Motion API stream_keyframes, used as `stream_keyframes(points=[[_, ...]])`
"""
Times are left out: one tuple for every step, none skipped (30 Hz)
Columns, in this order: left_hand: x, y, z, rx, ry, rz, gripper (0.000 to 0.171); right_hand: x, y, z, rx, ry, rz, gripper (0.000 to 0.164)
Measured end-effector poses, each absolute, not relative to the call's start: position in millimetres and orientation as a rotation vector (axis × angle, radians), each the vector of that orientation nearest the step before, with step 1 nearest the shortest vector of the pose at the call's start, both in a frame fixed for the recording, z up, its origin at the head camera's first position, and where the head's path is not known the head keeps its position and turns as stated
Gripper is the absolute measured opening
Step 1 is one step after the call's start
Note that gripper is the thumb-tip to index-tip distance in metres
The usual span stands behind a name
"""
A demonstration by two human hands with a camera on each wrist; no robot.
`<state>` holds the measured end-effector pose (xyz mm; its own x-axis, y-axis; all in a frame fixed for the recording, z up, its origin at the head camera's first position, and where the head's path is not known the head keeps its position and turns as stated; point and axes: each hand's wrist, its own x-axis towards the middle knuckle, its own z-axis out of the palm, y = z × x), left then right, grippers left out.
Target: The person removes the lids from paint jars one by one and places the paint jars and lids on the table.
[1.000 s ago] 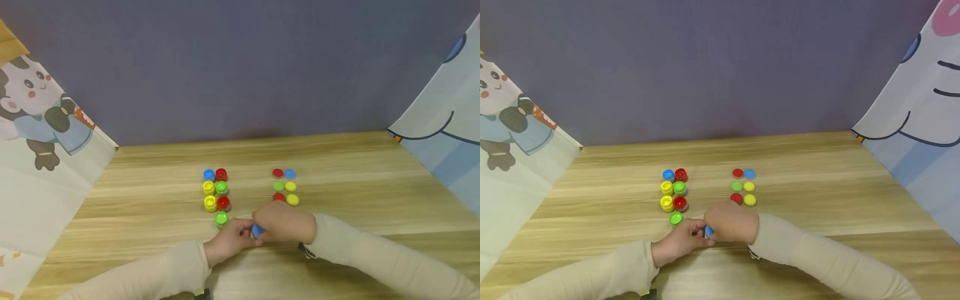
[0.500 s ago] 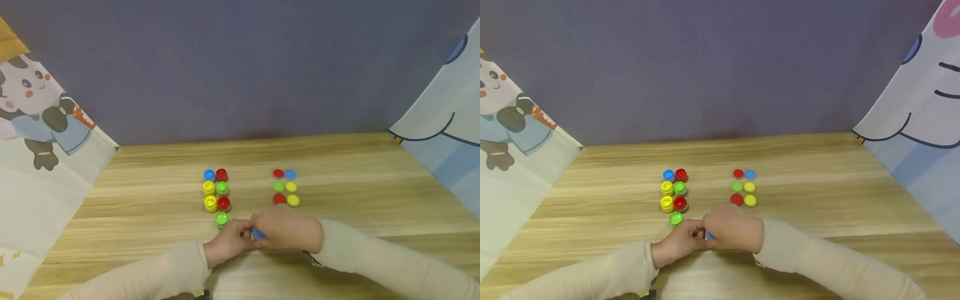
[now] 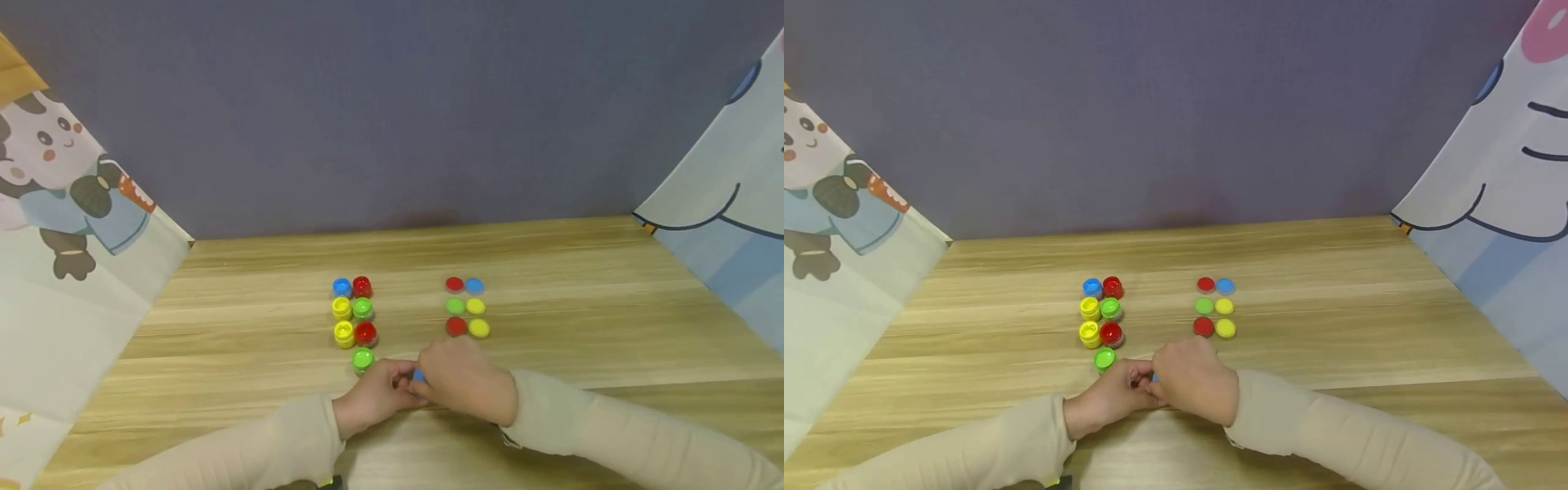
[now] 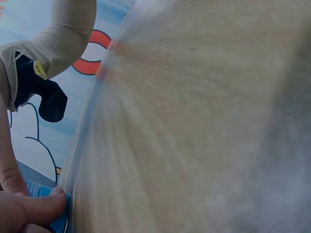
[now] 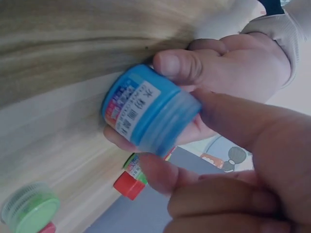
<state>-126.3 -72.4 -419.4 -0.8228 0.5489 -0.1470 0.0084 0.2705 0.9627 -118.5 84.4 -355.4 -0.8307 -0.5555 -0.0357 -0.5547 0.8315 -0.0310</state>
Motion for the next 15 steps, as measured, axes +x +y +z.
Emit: stream_keyframes(points=[[-126,-72,-419,0.500,2.090,1.579,0.036,-119,85,-355,-0.901,2.953,-0.041,0.046],[-126,-72,-419,0.503,2.090,1.579,0.035,-119,85,-354,-0.907,2.942,-0.054,0.042],[-126,-73,-419,0.504,2.088,1.580,0.035,-119,85,-353,-0.910,2.924,-0.051,0.038],[-126,-73,-419,0.503,2.089,1.576,0.036,-120,85,-352,-0.912,2.904,-0.037,0.035],[-125,-73,-419,0.505,2.089,1.575,0.037,-120,85,-351,-0.927,2.890,-0.026,0.032],[-125,-73,-418,0.504,2.092,1.573,0.038,-120,85,-350,-0.949,2.882,-0.015,0.031],[-125,-74,-418,0.503,2.094,1.569,0.040,-120,86,-349,-0.974,2.874,0.000,0.028],[-125,-74,-417,0.505,2.099,1.564,0.041,-120,86,-348,-1.000,2.865,0.018,0.025],[-125,-74,-417,0.502,2.104,1.557,0.043,-120,87,-346,-1.023,2.856,0.035,0.022],[-125,-74,-417,0.503,2.111,1.550,0.044,-120,87,-345,-1.050,2.850,0.033,0.020],[-125,-74,-416,0.501,2.111,1.551,0.044,-120,88,-344,-1.074,2.843,0.021,0.018],[-125,-74,-416,0.496,2.113,1.550,0.044,-120,89,-343,-1.088,2.832,0.017,0.018],[-125,-74,-416,0.493,2.114,1.549,0.044,-120,89,-343,-1.094,2.819,0.014,0.021],[-124,-74,-416,0.492,2.113,1.551,0.043,-121,90,-342,-1.089,2.803,0.005,0.025],[-124,-74,-416,0.490,2.112,1.552,0.043,-120,90,-342,-1.073,2.790,-0.021,0.027]])
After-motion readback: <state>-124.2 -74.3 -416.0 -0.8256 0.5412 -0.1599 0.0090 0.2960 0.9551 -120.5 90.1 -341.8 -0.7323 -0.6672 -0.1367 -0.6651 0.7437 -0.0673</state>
